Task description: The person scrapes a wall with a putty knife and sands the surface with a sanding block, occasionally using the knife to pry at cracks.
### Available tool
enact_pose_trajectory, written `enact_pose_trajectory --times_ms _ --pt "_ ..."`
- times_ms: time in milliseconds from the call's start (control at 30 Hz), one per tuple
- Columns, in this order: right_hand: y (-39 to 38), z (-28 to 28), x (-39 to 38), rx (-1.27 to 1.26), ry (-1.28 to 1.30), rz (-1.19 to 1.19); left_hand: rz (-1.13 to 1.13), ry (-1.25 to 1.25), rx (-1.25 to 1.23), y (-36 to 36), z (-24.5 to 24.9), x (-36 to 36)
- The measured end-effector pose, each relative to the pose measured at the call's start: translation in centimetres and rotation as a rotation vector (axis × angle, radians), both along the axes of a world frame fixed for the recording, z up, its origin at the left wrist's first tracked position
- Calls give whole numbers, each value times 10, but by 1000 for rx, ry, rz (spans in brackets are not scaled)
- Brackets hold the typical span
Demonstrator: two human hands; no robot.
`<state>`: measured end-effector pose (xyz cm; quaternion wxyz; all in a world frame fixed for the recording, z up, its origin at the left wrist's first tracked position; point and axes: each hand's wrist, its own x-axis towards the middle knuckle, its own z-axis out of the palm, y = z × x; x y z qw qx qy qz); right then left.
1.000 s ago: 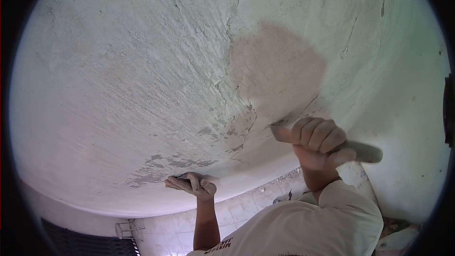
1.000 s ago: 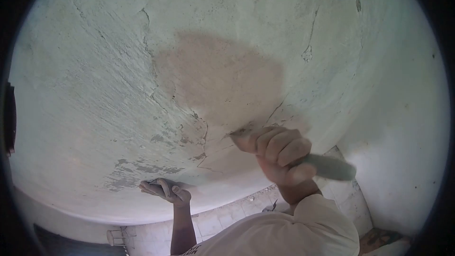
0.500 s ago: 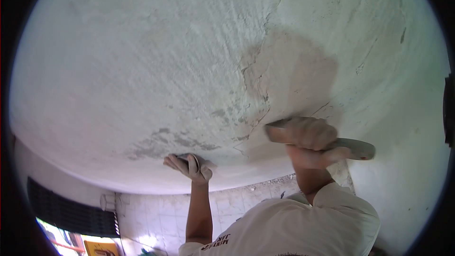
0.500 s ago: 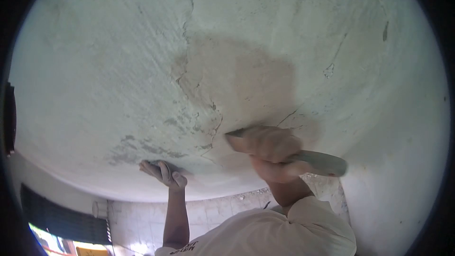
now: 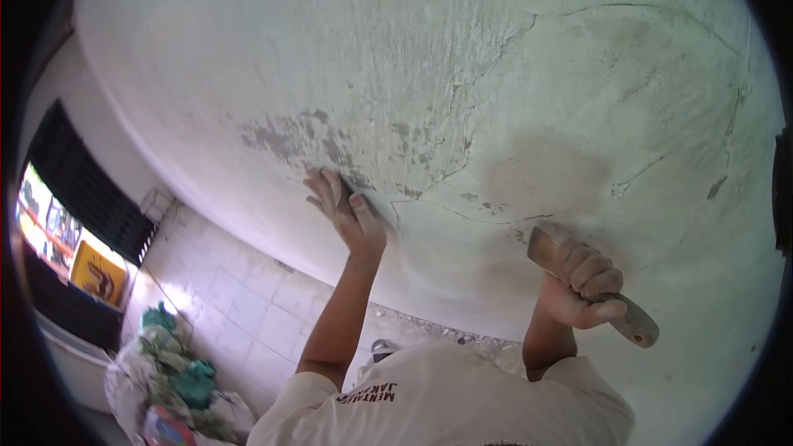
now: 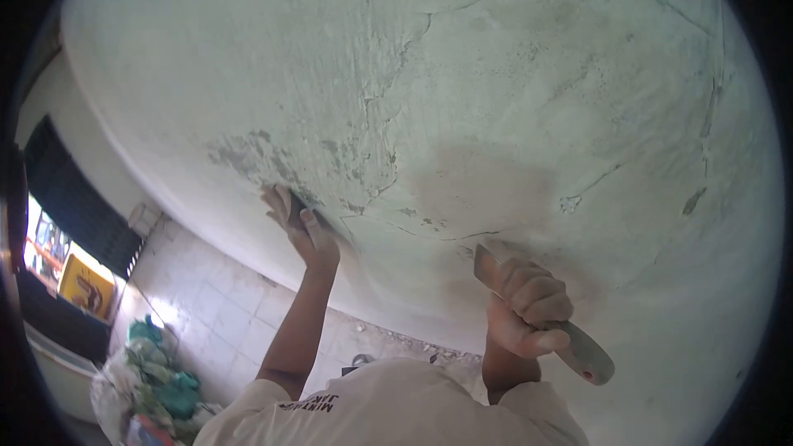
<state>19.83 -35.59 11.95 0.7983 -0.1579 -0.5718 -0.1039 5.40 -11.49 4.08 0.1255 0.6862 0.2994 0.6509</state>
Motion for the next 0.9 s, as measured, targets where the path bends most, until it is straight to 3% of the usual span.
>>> enact_pose_trajectory --times_ms 200,267,333,433,500,533,633,900 --pt "-43 -12 31 -31 27 67 -34 -96 -8 -55 38 49" --pt "-52 -14 39 -33 48 81 -124 -65 198 -90 4 87" --pt "-56 -13 45 -20 64 37 -259 380 249 -138 -21 100" --pt "-63 -11 54 -22 54 9 -93 519 581 -126 -26 100" --pt "-65 -10 60 -23 32 12 -54 403 618 -102 -7 86" --pt "-66 -10 63 -24 24 18 99 355 529 -81 -1 82" --pt "-63 -12 56 -33 2 49 49 -9 227 -37 36 44" --pt "14 8 4 134 -238 36 34 -3 283 -27 34 38"
